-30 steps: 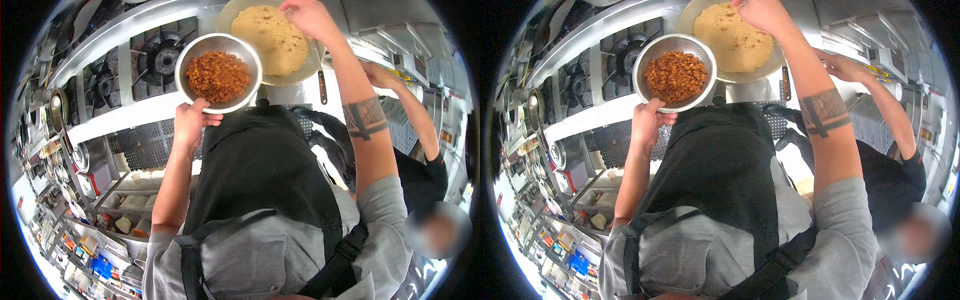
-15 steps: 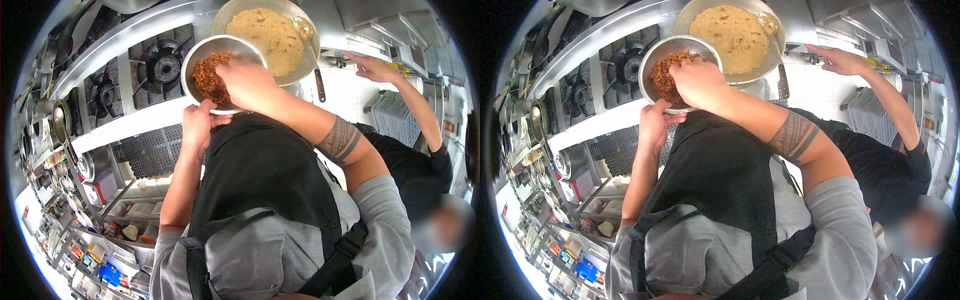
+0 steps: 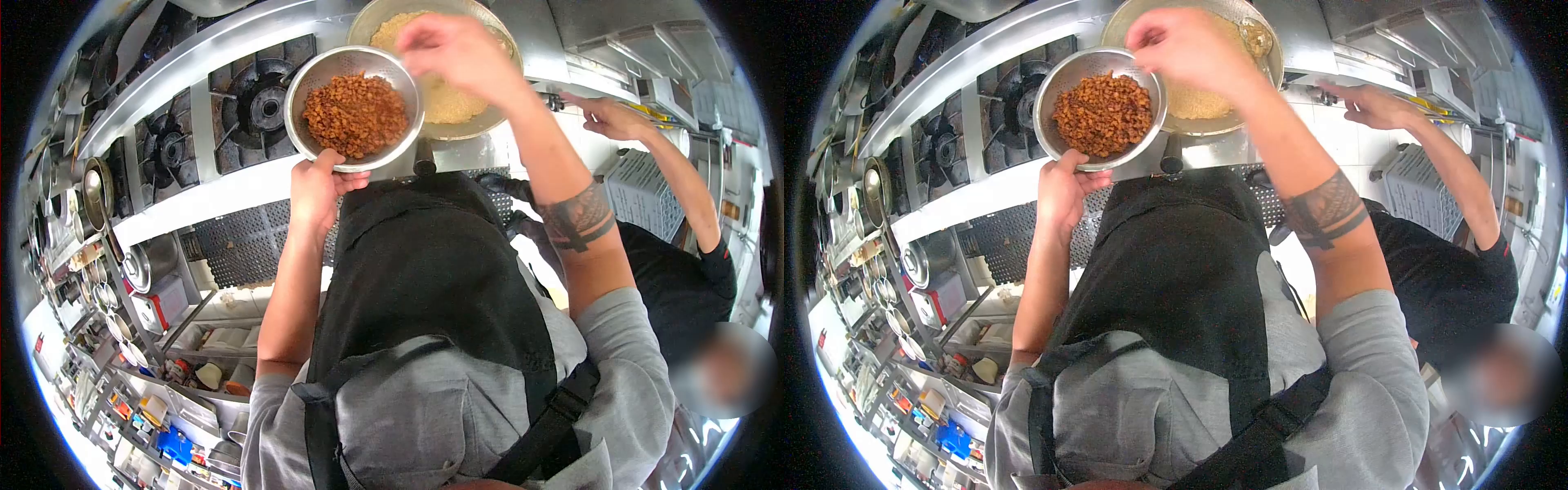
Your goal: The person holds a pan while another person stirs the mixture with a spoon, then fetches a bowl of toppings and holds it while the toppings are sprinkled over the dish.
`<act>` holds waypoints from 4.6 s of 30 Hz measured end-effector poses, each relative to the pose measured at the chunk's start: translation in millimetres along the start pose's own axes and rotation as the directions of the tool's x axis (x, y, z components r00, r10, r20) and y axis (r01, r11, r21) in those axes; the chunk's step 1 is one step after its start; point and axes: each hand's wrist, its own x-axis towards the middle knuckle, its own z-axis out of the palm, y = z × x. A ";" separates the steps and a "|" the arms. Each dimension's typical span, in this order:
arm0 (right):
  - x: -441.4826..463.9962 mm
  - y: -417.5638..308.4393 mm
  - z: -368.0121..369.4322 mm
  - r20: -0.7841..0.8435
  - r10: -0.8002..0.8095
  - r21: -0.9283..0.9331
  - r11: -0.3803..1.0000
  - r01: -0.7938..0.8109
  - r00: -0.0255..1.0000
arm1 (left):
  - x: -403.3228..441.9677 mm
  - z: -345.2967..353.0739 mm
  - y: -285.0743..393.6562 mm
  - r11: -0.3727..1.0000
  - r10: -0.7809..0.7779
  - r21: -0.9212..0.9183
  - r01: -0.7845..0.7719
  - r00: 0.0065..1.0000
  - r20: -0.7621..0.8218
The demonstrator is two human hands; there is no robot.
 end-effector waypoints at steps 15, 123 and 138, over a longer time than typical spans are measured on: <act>102.4 117.1 -18.0 -0.113 -0.063 -0.437 0.899 0.007 0.992 | -4.4 -38.4 -10.0 1.000 -0.009 -0.009 0.008 0.991 -0.132; -29.8 6.8 102.6 0.218 -0.299 -0.550 0.748 0.370 0.929 | -10.7 -11.2 -10.6 0.999 -0.030 0.015 0.030 0.999 0.030; 42.8 -32.7 -12.3 -0.320 -0.158 -0.404 0.915 0.016 0.934 | -15.0 -33.4 -9.4 1.000 0.028 -0.004 -0.029 0.995 -0.092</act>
